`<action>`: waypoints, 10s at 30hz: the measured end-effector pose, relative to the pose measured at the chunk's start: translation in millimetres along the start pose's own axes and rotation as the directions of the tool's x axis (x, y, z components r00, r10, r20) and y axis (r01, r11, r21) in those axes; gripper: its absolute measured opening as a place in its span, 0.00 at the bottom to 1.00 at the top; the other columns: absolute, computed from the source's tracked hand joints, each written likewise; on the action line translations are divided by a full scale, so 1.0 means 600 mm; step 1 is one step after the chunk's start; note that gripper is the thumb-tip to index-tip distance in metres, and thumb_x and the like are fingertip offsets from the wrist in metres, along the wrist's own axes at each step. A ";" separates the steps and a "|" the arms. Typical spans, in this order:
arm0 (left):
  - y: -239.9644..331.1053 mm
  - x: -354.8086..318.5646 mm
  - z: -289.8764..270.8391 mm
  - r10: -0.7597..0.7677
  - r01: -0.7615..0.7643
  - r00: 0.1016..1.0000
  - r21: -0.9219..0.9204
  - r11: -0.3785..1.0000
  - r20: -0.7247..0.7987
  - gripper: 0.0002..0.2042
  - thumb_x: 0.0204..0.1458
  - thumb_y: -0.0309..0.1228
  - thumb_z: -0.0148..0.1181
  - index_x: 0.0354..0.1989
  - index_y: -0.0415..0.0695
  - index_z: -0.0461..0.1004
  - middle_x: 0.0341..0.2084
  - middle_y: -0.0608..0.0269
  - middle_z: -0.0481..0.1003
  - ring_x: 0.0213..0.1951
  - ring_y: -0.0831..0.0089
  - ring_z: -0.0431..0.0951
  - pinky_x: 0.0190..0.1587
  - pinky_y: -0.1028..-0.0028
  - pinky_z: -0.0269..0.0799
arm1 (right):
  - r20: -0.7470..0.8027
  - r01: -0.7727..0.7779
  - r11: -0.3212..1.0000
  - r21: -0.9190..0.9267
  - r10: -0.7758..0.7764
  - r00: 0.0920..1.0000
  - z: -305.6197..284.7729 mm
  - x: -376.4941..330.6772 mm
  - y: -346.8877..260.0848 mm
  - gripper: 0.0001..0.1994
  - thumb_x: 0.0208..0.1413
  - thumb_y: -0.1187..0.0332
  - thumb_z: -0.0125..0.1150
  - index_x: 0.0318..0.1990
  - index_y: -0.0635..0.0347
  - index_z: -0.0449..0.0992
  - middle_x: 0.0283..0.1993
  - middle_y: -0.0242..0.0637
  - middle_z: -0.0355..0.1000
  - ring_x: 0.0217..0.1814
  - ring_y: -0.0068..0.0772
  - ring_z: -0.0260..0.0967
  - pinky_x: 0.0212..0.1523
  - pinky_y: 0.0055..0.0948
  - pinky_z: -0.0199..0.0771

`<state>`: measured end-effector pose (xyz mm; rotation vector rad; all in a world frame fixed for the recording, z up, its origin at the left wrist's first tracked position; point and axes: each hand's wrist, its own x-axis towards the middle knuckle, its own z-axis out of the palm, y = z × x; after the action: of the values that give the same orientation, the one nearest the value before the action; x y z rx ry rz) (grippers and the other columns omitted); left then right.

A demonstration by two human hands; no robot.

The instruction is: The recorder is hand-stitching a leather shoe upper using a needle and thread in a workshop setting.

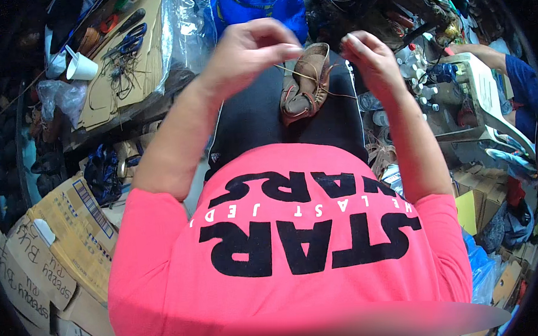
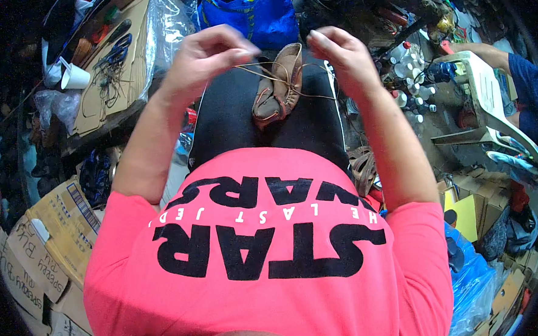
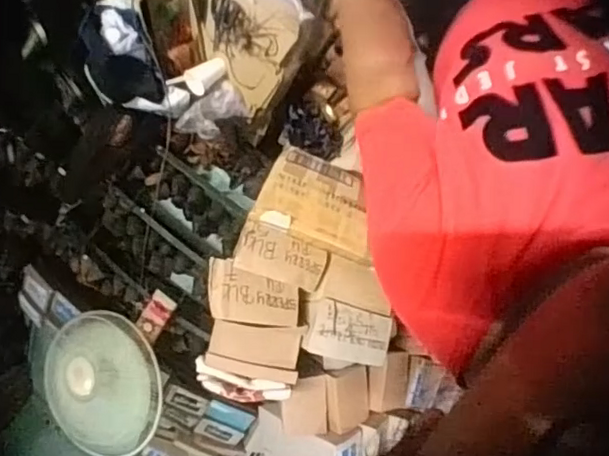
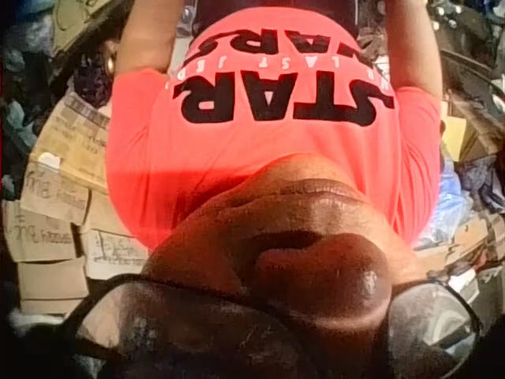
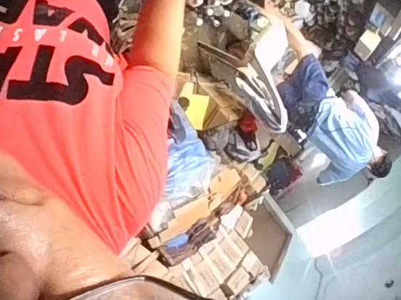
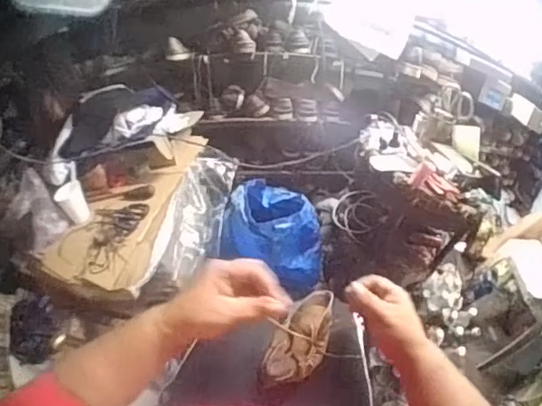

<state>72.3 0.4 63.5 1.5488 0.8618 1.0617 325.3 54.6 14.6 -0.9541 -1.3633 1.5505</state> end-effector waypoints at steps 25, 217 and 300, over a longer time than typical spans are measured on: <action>-0.052 -0.109 -0.188 0.063 0.219 0.942 0.744 0.632 -0.331 0.22 0.44 0.25 0.58 0.52 0.44 0.71 0.43 0.55 0.75 0.45 0.67 0.74 0.50 0.72 0.68 | -0.241 -0.287 0.664 -0.690 0.163 0.957 -0.252 -0.210 0.056 0.24 0.52 0.65 0.62 0.58 0.42 0.69 0.47 0.39 0.74 0.46 0.26 0.70 0.46 0.24 0.67; -0.181 0.103 0.035 -0.257 0.201 0.836 0.165 0.966 0.486 0.19 0.40 0.23 0.67 0.44 0.39 0.73 0.35 0.64 0.75 0.40 0.75 0.73 0.46 0.73 0.68 | 0.263 -0.066 0.829 -0.555 0.250 0.932 -0.024 -0.018 0.045 0.09 0.48 0.75 0.63 0.39 0.59 0.80 0.33 0.27 0.69 0.39 0.21 0.66 0.42 0.20 0.65; -0.117 0.011 0.051 -0.259 0.108 0.960 0.707 0.699 0.109 0.07 0.47 0.31 0.58 0.33 0.45 0.75 0.29 0.56 0.76 0.36 0.56 0.76 0.39 0.62 0.70 | 0.214 -0.085 0.855 -0.512 0.223 0.951 -0.038 -0.034 0.031 0.08 0.48 0.70 0.67 0.31 0.62 0.75 0.35 0.27 0.65 0.37 0.18 0.63 0.37 0.20 0.66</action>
<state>102.5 11.5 -6.4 2.0894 1.3394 0.4068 351.7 42.3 -6.1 -1.2215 -1.9875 1.5113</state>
